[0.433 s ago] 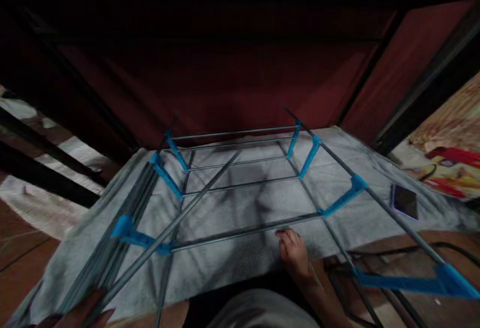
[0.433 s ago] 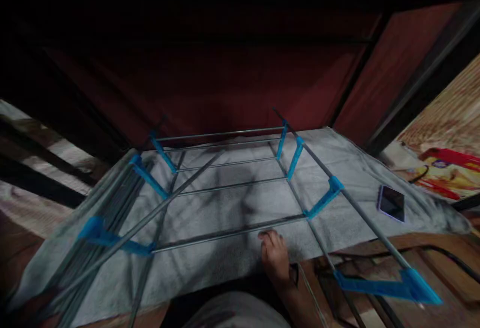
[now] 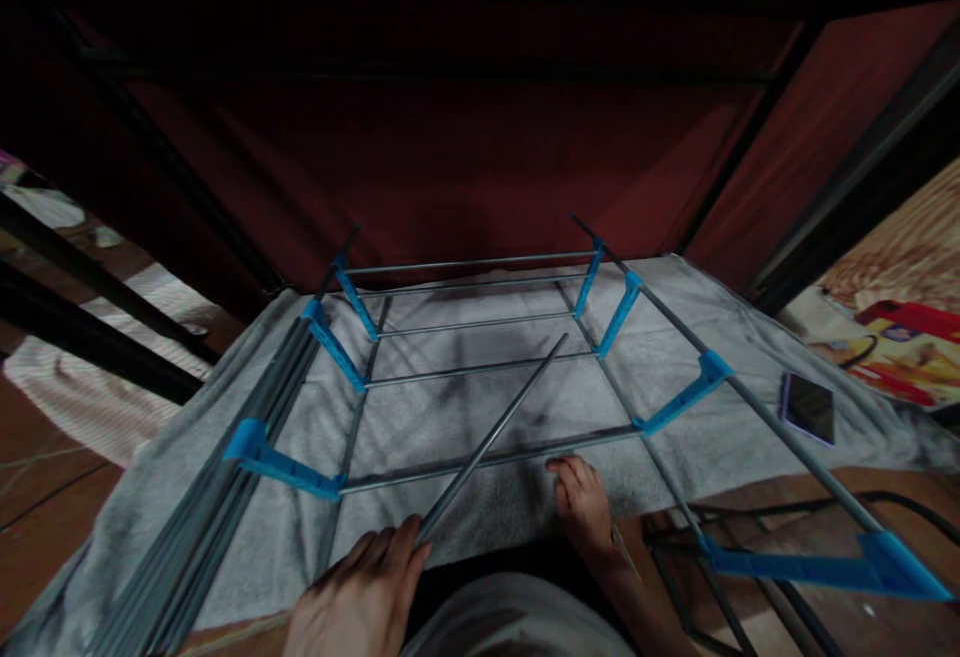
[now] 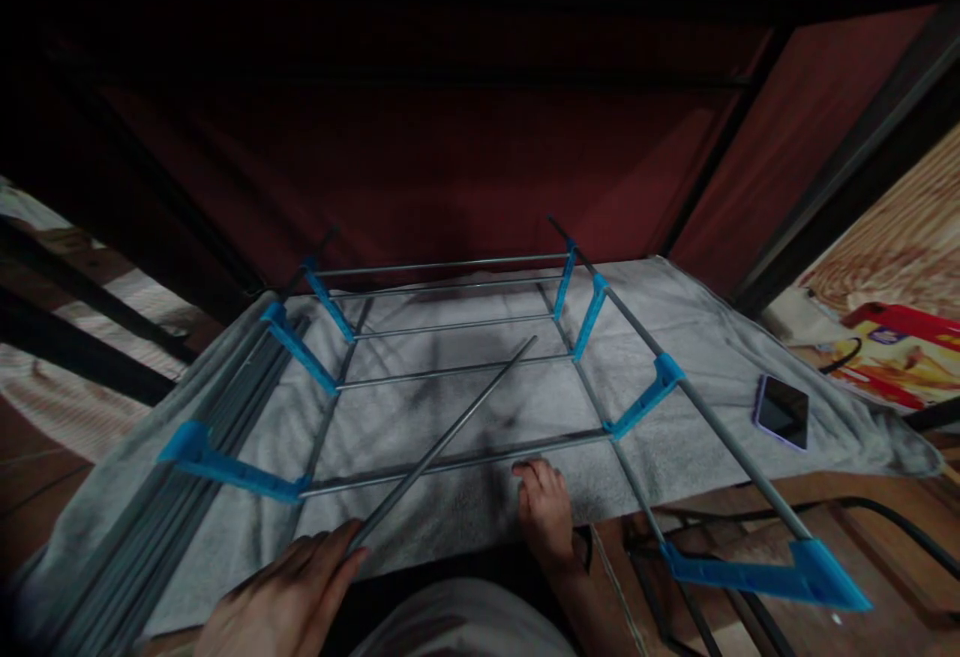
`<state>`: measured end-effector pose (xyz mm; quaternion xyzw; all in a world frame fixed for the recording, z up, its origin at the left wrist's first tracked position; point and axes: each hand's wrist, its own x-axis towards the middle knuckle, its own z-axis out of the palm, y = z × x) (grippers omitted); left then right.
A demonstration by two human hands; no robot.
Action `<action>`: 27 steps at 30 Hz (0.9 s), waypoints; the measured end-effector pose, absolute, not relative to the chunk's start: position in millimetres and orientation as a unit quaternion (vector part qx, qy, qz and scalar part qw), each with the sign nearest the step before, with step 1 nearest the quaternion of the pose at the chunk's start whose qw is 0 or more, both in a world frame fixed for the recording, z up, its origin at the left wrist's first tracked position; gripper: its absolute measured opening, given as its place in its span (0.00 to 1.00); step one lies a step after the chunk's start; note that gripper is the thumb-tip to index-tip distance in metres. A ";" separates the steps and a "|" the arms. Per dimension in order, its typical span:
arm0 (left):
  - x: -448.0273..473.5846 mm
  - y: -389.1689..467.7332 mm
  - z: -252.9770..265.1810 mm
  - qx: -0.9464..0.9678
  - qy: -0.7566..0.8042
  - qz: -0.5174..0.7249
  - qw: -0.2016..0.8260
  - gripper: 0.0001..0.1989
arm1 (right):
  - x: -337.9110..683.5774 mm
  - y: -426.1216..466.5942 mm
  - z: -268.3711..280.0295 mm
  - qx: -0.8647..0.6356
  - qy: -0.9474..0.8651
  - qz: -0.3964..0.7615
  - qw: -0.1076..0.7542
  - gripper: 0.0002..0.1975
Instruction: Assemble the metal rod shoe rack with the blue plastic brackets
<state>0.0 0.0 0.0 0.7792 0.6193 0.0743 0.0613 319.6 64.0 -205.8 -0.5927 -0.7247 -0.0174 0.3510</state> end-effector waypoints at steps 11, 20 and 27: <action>49.3 64.7 -40.8 0.787 0.602 -0.028 0.129 0.18 | 323.6 63.9 -209.9 -0.592 -0.734 -0.023 0.334 0.17; 24.6 125.1 -68.5 0.836 0.537 0.035 0.105 0.14 | 329.7 63.7 -216.1 -0.576 -0.747 -0.032 0.329 0.17; 8.3 163.5 -89.2 0.836 0.542 0.055 0.069 0.16 | 329.7 63.3 -213.5 -0.572 -0.751 -0.034 0.329 0.16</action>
